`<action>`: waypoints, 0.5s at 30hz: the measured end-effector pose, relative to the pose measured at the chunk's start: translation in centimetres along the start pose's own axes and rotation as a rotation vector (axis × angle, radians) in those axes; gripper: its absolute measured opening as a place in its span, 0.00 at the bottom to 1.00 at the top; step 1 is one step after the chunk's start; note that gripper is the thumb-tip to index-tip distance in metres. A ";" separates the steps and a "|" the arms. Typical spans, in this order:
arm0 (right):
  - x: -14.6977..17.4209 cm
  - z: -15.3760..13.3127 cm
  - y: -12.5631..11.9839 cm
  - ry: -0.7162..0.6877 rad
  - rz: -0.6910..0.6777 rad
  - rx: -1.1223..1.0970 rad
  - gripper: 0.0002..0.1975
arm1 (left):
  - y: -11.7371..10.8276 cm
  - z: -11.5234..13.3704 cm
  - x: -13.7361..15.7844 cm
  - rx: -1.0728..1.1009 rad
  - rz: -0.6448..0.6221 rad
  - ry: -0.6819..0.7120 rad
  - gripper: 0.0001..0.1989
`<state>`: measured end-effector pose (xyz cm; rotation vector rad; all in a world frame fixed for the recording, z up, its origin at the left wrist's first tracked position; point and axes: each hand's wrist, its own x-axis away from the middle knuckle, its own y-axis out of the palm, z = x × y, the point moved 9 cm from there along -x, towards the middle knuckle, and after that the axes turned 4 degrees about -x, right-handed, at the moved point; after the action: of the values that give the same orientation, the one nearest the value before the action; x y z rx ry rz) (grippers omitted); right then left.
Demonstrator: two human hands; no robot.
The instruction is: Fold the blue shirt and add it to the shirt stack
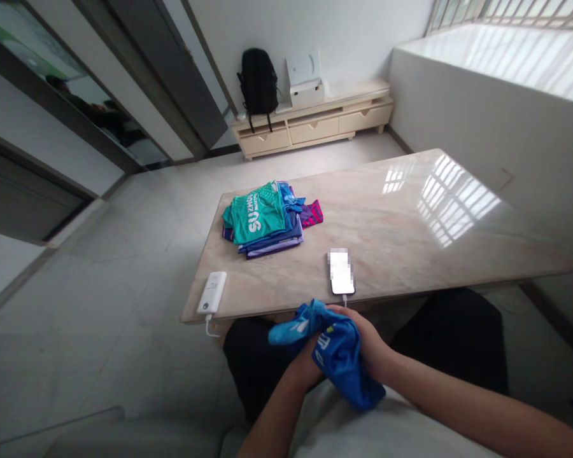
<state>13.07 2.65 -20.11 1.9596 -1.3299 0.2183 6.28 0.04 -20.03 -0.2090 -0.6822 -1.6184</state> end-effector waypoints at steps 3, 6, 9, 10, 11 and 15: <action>0.2 0.7 -0.3 0.106 0.026 -0.082 0.25 | -0.9 -1.3 0.4 -0.002 -0.016 0.015 0.15; 0.7 0.1 -0.6 0.093 0.003 -0.053 0.24 | -1.1 -2.8 0.8 0.069 -0.068 -0.018 0.15; 1.0 -0.1 -0.9 0.056 -0.023 0.048 0.23 | -1.0 -4.6 0.7 0.203 -0.115 -0.063 0.16; 1.0 -0.2 -1.2 0.035 -0.025 0.085 0.22 | -1.2 -5.2 0.5 0.249 -0.105 -0.067 0.18; 1.0 -0.2 -1.5 0.010 -0.024 0.119 0.23 | -1.5 -5.5 0.5 0.287 -0.082 -0.062 0.19; 0.5 -0.6 -3.2 -0.077 -0.008 0.188 0.26 | -1.7 -5.2 1.2 0.250 -0.096 0.018 0.26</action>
<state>16.22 3.20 -20.98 2.1489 -1.3933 0.2755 5.75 -3.79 -24.13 0.0211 -0.8839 -1.6069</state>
